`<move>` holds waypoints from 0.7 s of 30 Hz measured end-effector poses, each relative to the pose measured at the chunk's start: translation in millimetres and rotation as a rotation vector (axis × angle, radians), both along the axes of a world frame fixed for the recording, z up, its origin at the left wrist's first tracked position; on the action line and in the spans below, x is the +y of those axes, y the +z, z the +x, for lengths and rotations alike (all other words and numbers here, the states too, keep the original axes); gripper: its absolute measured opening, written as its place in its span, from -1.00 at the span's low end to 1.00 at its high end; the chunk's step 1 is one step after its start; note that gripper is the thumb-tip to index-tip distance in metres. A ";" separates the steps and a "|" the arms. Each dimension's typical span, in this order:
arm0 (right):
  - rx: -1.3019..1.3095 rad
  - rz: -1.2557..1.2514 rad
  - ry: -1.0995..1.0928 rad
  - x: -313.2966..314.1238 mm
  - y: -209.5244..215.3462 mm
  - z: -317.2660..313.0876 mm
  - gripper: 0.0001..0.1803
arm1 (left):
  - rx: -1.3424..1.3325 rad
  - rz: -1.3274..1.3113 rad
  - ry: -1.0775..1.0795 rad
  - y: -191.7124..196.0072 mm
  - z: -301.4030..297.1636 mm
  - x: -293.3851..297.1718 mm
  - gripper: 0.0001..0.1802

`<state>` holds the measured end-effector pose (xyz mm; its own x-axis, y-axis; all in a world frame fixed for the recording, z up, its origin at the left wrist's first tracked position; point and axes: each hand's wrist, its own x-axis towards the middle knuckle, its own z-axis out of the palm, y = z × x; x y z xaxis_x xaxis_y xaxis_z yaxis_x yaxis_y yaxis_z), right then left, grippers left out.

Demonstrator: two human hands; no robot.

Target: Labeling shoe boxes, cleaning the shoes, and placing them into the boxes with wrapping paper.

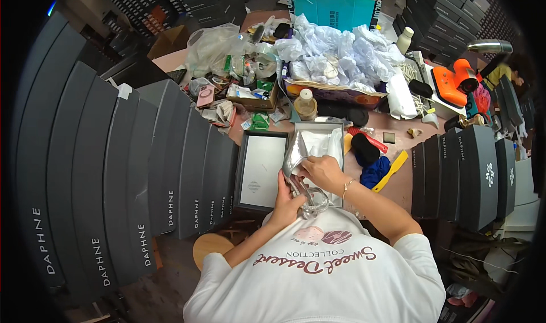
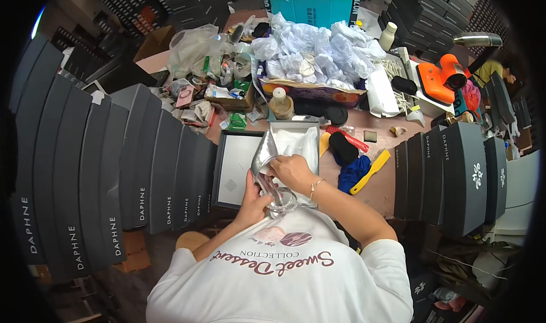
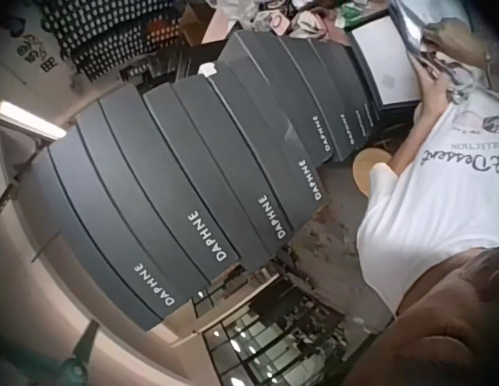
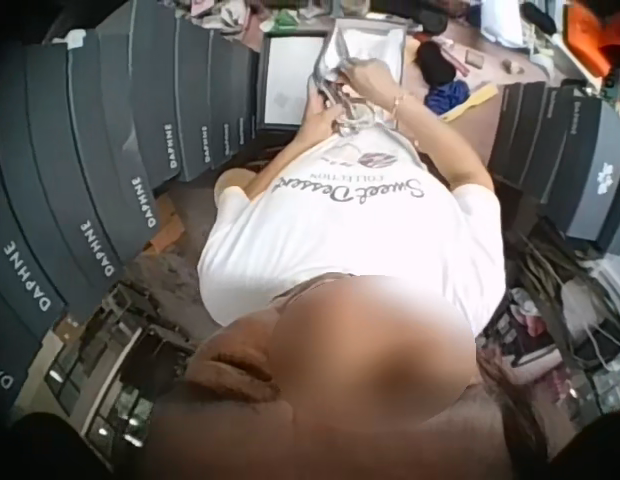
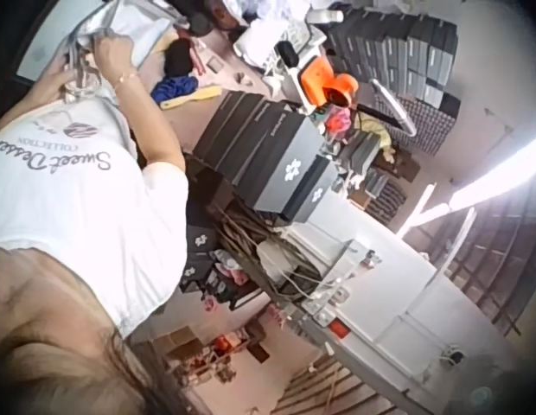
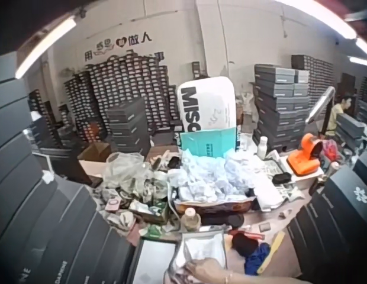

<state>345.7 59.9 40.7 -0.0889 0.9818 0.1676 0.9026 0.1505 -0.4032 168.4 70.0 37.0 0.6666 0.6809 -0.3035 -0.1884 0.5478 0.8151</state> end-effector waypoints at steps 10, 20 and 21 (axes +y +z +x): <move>-0.068 0.054 0.022 -18.4 -18.1 -6.3 -0.84 | -0.098 -0.268 0.062 -19.7 9.5 -9.7 -0.01; -0.108 -0.013 0.038 -18.9 -27.6 -5.4 -0.85 | -0.066 -0.302 -0.053 -14.2 10.7 -6.8 -0.07; -0.062 -0.007 0.039 -16.2 -27.4 -3.9 -0.85 | -0.084 -0.328 -0.061 -14.9 11.6 -4.3 -0.07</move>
<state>341.8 43.7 13.3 -0.1374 0.9785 0.1541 0.9193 0.1839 -0.3480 180.0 65.7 22.1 0.7353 0.5139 -0.4418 -0.2061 0.7906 0.5766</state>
